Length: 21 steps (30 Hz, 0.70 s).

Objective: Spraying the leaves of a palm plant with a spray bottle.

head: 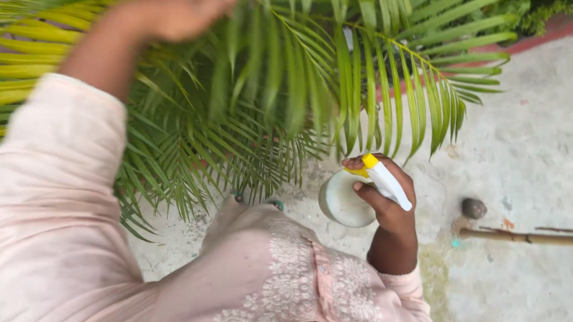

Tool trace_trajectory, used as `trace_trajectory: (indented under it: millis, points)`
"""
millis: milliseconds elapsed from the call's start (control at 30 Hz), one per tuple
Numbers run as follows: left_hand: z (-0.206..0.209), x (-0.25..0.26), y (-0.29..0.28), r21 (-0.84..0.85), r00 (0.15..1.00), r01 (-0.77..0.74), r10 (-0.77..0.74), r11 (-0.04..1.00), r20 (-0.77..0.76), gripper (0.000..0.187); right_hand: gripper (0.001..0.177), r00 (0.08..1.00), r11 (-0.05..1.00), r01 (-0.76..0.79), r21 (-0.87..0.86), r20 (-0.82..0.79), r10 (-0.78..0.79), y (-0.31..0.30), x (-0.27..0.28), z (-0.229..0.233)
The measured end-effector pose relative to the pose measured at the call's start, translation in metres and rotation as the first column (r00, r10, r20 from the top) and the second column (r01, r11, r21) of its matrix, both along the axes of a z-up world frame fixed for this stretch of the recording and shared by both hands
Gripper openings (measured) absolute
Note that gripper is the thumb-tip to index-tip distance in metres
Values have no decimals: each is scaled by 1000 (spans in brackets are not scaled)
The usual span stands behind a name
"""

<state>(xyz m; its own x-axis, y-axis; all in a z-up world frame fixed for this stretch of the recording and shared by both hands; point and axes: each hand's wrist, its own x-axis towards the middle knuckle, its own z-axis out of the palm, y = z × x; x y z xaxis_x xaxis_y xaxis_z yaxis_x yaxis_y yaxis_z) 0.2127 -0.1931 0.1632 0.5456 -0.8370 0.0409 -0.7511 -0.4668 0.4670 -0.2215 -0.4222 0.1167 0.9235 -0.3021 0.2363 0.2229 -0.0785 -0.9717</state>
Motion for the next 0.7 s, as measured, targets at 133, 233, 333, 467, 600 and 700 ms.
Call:
trace_trajectory:
  millis: [133, 233, 333, 467, 600, 700]
  points:
    - [-11, -43, -43, 26, 990, -135, 134, 990, 38, 77, 39, 999, 999, -16, 41, -31, 18, -3, 1, 17]
    - [-18, -68, -58, -8, 970, -238, 238, 971, 47, 73, 38, 995, 998, -58, 2, -81, 58, -7, 0, 26]
    - [-47, -67, -69, 16, 953, -301, 299, 954, 53, 64, 38, 991, 997, -80, -13, -111, 78, -8, 3, 38]
    - [-63, -70, -70, -47, 951, -252, 256, 967, 175, 55, 38, 991, 999, -31, 11, -130, 32, -5, 13, 62]
    - [-91, -67, -82, -138, 927, -50, 97, 989, 362, 57, 39, 990, 998, 3, -67, -140, -13, 0, 22, 80]
    - [-124, -65, -92, -169, 944, 58, 1, 984, 330, 66, 43, 986, 998, 28, -52, -162, -36, 13, 32, 85]
